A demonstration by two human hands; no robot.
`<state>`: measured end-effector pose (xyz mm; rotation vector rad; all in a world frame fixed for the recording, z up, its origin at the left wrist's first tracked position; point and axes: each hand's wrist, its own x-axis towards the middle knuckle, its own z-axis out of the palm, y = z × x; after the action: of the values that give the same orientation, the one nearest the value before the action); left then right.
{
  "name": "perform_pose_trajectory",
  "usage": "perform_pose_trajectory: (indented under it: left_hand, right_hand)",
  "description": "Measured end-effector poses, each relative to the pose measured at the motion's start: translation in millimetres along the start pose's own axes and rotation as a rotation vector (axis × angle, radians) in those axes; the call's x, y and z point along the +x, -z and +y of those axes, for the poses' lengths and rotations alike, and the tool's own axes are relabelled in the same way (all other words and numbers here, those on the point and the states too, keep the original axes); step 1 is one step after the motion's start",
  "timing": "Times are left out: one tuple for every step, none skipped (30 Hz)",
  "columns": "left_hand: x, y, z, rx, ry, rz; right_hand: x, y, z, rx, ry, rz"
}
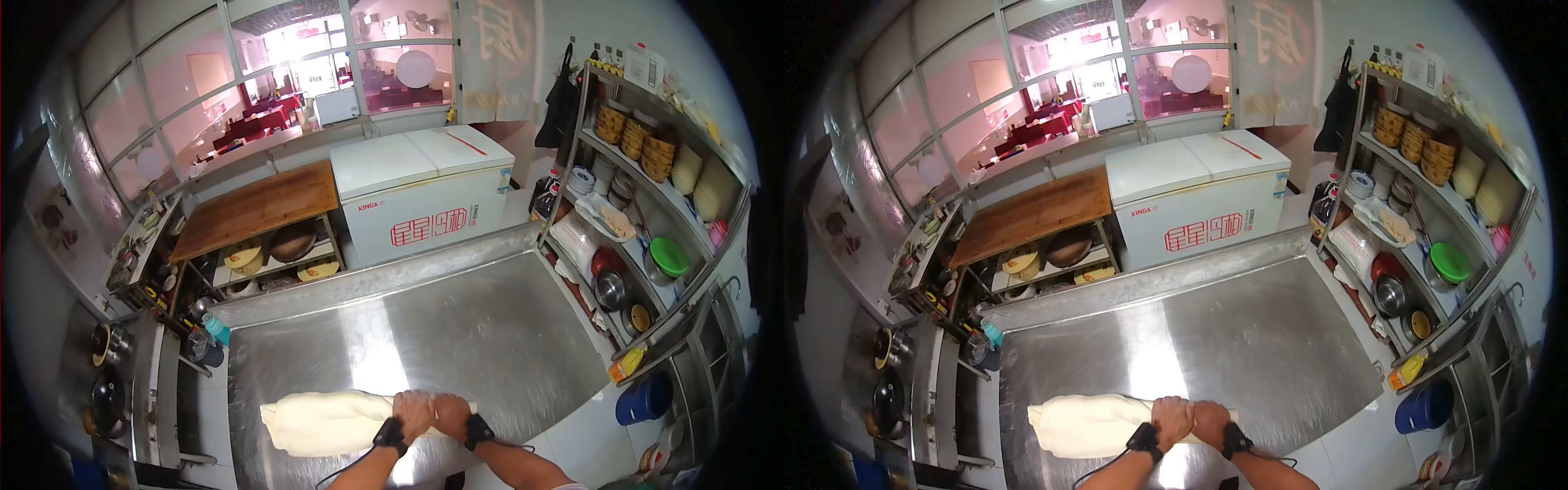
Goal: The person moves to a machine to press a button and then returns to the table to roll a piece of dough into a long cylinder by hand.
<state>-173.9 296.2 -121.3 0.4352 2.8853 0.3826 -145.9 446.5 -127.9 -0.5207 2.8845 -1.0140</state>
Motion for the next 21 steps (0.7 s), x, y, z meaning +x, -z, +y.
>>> perform_pose_trajectory:
  left_hand:
    - [-25.9, -2.6, -4.0, -0.030, -0.196, 0.123]
    - [-51.0, -8.3, -5.0, -0.061, -0.386, 0.249]
    - [-74.0, -17.3, -4.8, -0.098, -0.398, 0.428]
    - [-95.5, -26.5, -7.7, -0.128, -0.415, 0.606]
    - [-116.2, -39.8, -8.7, -0.121, -0.392, 0.671]
    - [-126.2, -48.6, -6.8, -0.119, -0.369, 0.735]
    - [-123.3, -47.2, -4.8, -0.121, -0.369, 0.735]
    - [-115.9, -44.7, -2.3, -0.179, -0.322, 0.565]
    - [-105.5, -40.1, -1.8, -0.232, -0.276, 0.394]
    - [-97.8, -35.7, -2.7, -0.283, -0.226, 0.218]
    - [-88.4, -31.3, -3.5, -0.285, -0.222, 0.214]
    - [-75.3, -25.9, -5.4, -0.238, -0.223, 0.221]
    - [-59.4, -20.0, -7.6, -0.191, -0.225, 0.228]
    - [-40.6, -14.7, -6.0, -0.151, -0.224, 0.240]
    - [-21.2, -10.0, -2.4, -0.113, -0.221, 0.256]
    - [-7.5, -4.9, -0.3, -0.072, -0.216, 0.266]
    - [5.1, -1.2, 1.9, -0.071, -0.182, 0.265]
    - [19.1, -1.0, 2.1, -0.074, -0.175, 0.267]
    - [30.7, -4.5, 1.9, -0.044, -0.144, 0.237]
    - [35.2, -9.2, 1.9, -0.018, -0.108, 0.196]
    - [39.3, -13.4, 0.0, 0.046, -0.136, 0.200]
  right_hand:
    - [-15.1, -2.3, -13.5, -0.115, -0.007, -0.044]
    - [-30.6, 1.2, -31.1, -0.233, -0.008, -0.090]
    - [-55.4, 6.4, -52.7, -0.270, 0.124, 0.115]
    - [-75.8, 2.4, -67.4, -0.301, 0.252, 0.328]
    - [-91.4, -24.9, -60.2, -0.297, 0.255, 0.338]
    - [-112.9, -60.3, -44.0, -0.310, 0.213, 0.355]
    - [-123.3, -78.1, -32.9, -0.325, 0.169, 0.364]
    - [-112.6, -77.3, -30.3, -0.329, 0.170, 0.363]
    - [-92.5, -72.8, -32.7, -0.298, 0.130, 0.368]
    - [-76.3, -67.0, -35.0, -0.264, 0.088, 0.368]
    - [-64.3, -54.8, -31.1, -0.262, 0.086, 0.363]
    - [-53.1, -40.1, -23.8, -0.218, 0.077, 0.242]
    - [-44.8, -31.9, -16.8, -0.175, 0.066, 0.122]
    - [-35.7, -30.3, -5.1, -0.182, 0.066, 0.116]
    - [-23.3, -29.9, 10.6, -0.136, 0.044, 0.032]
    - [-15.0, -32.0, 22.3, -0.083, 0.019, -0.054]
    - [-7.0, -32.2, 29.6, -0.083, 0.020, -0.058]
    - [2.2, -27.9, 35.3, -0.091, -0.037, -0.084]
    - [8.4, -16.7, 31.6, -0.101, -0.093, -0.117]
    - [10.8, -6.8, 26.2, -0.066, -0.139, -0.097]
    - [15.0, 7.4, 14.9, -0.030, -0.187, -0.086]
